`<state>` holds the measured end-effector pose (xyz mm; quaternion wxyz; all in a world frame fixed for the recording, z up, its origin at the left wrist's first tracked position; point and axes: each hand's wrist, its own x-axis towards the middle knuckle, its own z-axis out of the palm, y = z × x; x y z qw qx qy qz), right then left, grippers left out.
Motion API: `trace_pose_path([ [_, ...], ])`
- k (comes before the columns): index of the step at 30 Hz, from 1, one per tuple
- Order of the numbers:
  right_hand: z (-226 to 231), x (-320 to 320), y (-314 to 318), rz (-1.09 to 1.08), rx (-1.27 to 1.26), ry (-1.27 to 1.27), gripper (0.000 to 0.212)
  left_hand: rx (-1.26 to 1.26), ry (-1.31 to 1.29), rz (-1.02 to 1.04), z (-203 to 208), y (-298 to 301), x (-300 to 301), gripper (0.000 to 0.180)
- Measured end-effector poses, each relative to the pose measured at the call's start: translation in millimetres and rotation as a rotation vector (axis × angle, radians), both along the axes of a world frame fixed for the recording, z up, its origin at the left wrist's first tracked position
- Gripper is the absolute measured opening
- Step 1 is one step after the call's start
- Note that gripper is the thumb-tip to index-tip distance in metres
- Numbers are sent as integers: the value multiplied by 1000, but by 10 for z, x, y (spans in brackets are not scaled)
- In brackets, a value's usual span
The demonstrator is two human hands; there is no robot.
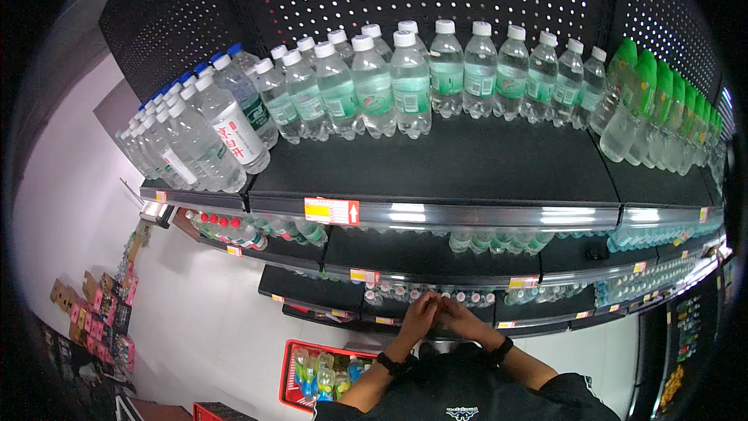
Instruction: The person picks up several bottles of water and sports drinks one at a time and places them onto a shelf.
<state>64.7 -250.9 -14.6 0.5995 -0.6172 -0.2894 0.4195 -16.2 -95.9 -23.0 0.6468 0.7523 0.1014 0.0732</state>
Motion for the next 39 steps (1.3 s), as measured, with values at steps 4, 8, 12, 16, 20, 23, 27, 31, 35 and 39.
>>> trace_pose_path([
  [4,152,-41,84,76,13,-11,39,75,-43,-7,66,147,-123,11],
  [8,721,-27,103,197,-60,-153,33,-42,10,-10,260,263,-218,10],
  [12,1746,123,21,353,-26,-426,30,-143,-270,-26,673,405,-246,11],
  [16,2982,94,-190,238,173,-774,29,27,-576,100,1622,375,-176,19],
  [20,3575,369,-15,-6,255,-1013,32,151,-758,103,2173,498,4,17],
  [23,3776,817,312,-165,200,-1013,50,297,-800,90,2770,588,202,24],
  [27,3834,1579,735,-209,-29,-1092,65,320,-679,41,3235,775,670,42],
  [31,3679,2092,1139,-263,-99,-1194,80,431,-582,148,3271,1027,1250,50],
  [35,3661,2024,1422,-342,-167,-1178,74,458,-526,160,3113,1294,1678,58],
  [39,3759,1878,1298,-323,-127,-1103,72,349,-499,194,3187,1059,1589,60],
])
